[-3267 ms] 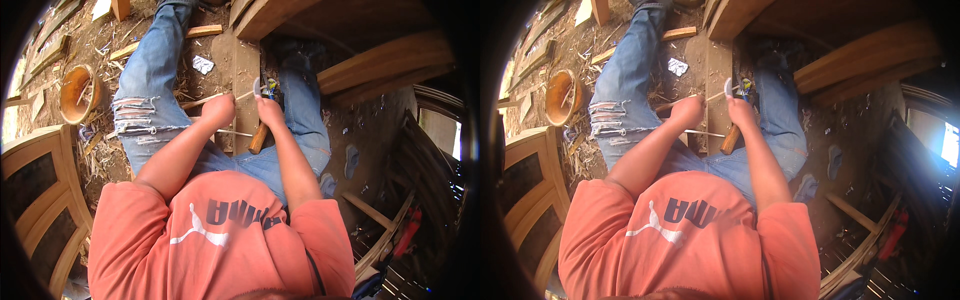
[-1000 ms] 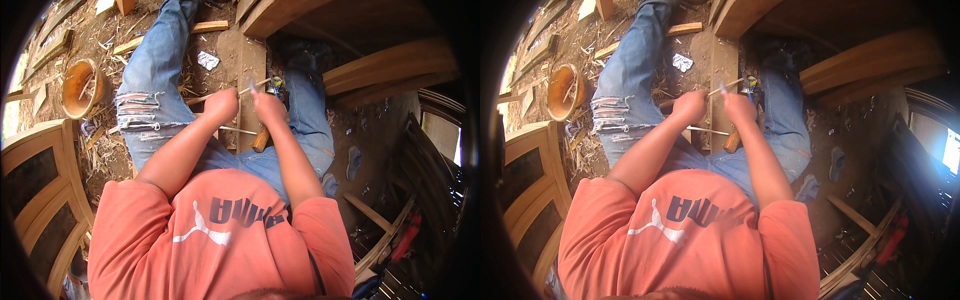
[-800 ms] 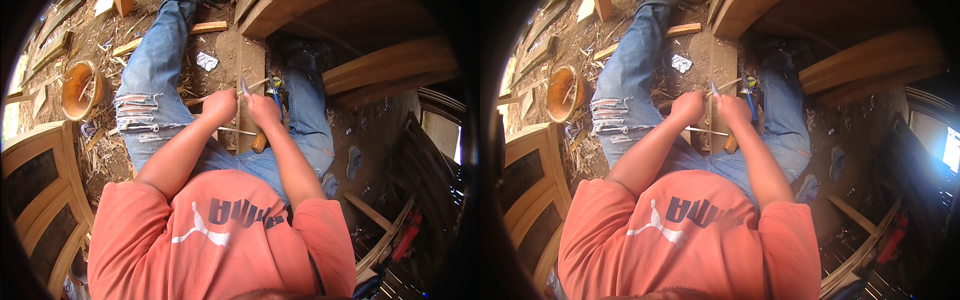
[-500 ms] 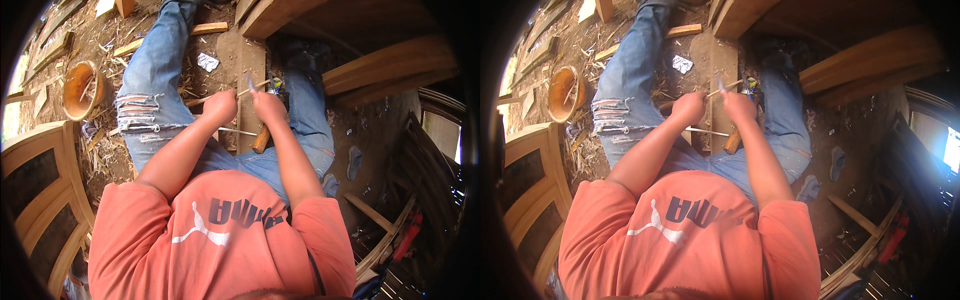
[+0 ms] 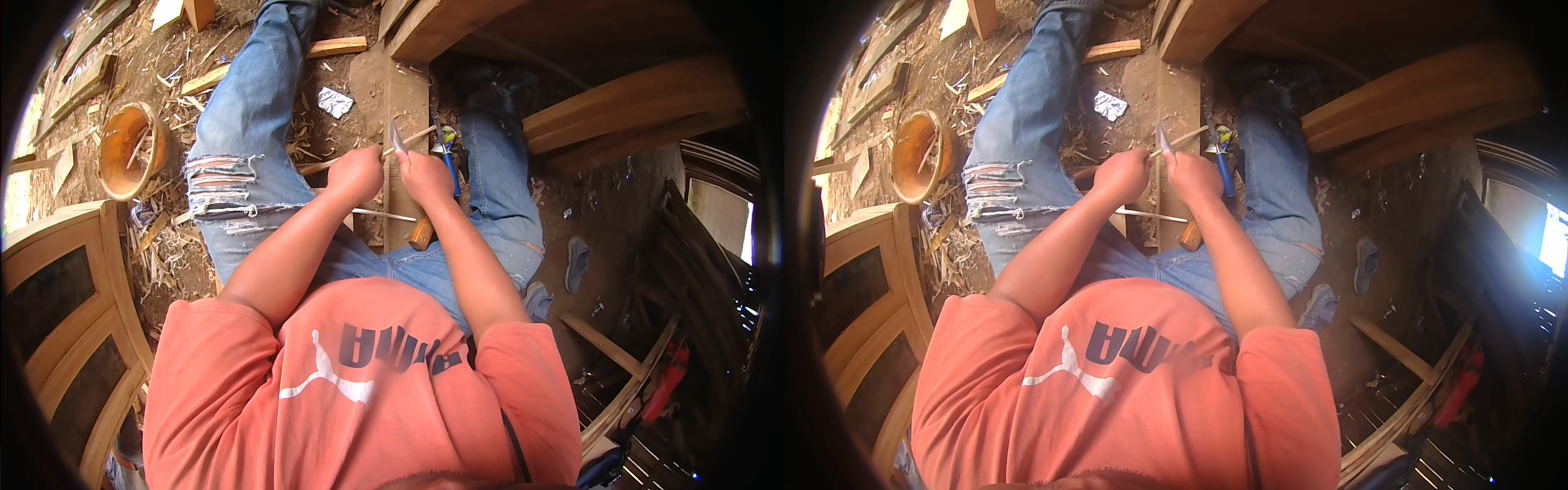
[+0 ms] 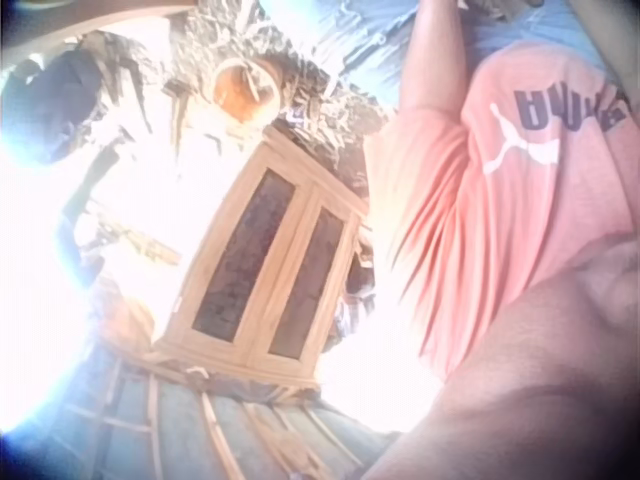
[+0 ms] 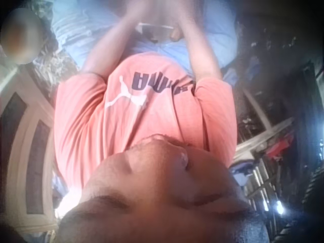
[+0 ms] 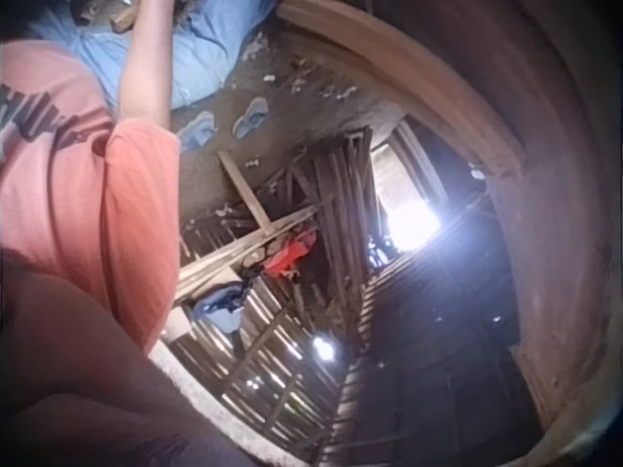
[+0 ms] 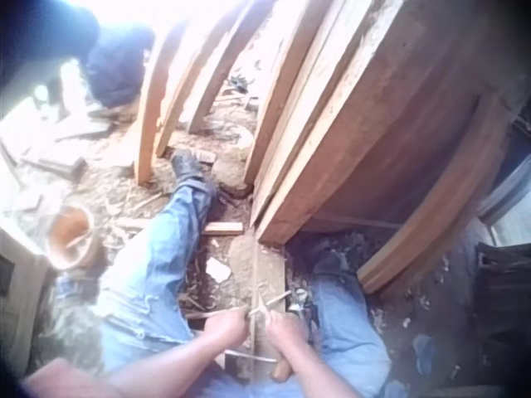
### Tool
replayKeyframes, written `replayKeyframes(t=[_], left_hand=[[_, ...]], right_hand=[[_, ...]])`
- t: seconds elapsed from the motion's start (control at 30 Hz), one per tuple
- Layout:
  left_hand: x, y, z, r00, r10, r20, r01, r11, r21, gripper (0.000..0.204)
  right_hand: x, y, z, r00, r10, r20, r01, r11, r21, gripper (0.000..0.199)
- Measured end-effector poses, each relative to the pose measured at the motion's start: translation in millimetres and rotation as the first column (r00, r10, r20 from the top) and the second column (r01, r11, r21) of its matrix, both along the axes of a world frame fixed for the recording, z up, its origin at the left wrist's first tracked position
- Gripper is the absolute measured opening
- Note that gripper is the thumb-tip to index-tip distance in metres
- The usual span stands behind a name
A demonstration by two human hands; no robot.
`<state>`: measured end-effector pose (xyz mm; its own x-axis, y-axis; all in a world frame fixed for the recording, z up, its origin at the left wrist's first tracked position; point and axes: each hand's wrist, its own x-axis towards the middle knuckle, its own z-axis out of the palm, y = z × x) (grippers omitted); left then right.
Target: The person sits on the ground and uses a knife to shave thin wooden sticks, repeatedly scraping the surface to remove bark and smooth the wood. The person occasionally pauses to inspect the sticks and then resumes shaving.
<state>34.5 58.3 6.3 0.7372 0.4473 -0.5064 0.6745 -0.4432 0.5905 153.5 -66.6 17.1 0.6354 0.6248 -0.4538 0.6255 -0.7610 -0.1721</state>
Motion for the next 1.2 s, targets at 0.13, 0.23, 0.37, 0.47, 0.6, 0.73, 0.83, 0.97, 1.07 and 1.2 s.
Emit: replayKeyframes(t=[0.13,0.23,0.37,0.47,0.6,0.73,0.83,0.97,1.07,1.2], left_hand=[[1.0,-1.5,6.0,1.000,-0.022,0.003,0.022,1.000,0.012,0.027],[-0.1,0.1,5.7,1.000,-0.014,-0.010,0.014,1.000,0.018,0.027],[-0.8,-3.5,2.2,0.999,-0.007,0.042,0.006,1.000,0.005,0.031],[-1.1,-0.4,-2.6,1.000,0.008,0.024,-0.008,1.000,0.002,0.032],[1.7,-1.1,1.4,1.000,-0.008,0.005,0.008,1.000,0.000,0.032],[-2.1,0.7,0.5,1.000,-0.006,0.008,0.006,1.000,0.002,0.032],[-0.8,-1.6,-0.6,1.000,-0.007,0.029,0.007,1.000,0.015,0.031],[-0.9,1.1,9.9,1.000,-0.011,0.009,0.011,1.000,0.018,0.025],[-3.9,-0.3,0.8,0.998,-0.035,0.049,0.031,0.997,0.069,0.025],[0.0,-4.0,3.2,0.998,-0.042,0.048,0.038,0.996,0.075,0.028]], right_hand=[[44.4,-14.0,-8.4,0.979,-0.202,0.030,0.201,0.979,0.016,0.054],[19.5,-0.7,0.8,0.994,-0.110,0.004,0.110,0.991,-0.080,0.054],[37.8,-3.2,0.3,0.985,-0.167,0.046,0.171,0.980,-0.105,0.054],[30.7,3.7,4.7,0.987,-0.158,0.043,0.162,0.979,-0.123,0.054],[43.6,-1.9,2.4,0.977,-0.205,0.056,0.210,0.970,-0.123,0.056],[27.6,13.3,22.3,0.991,-0.127,0.028,0.130,0.983,-0.130,0.054],[35.5,5.4,8.1,0.984,-0.168,0.064,0.175,0.976,-0.131,0.052],[40.5,11.3,11.8,0.992,-0.111,0.062,0.118,0.985,-0.126,0.055],[13.5,16.9,21.7,0.999,-0.039,0.018,0.042,0.988,-0.150,0.055],[48.0,4.9,5.3,0.992,-0.121,0.045,0.126,0.983,-0.130,0.055]])
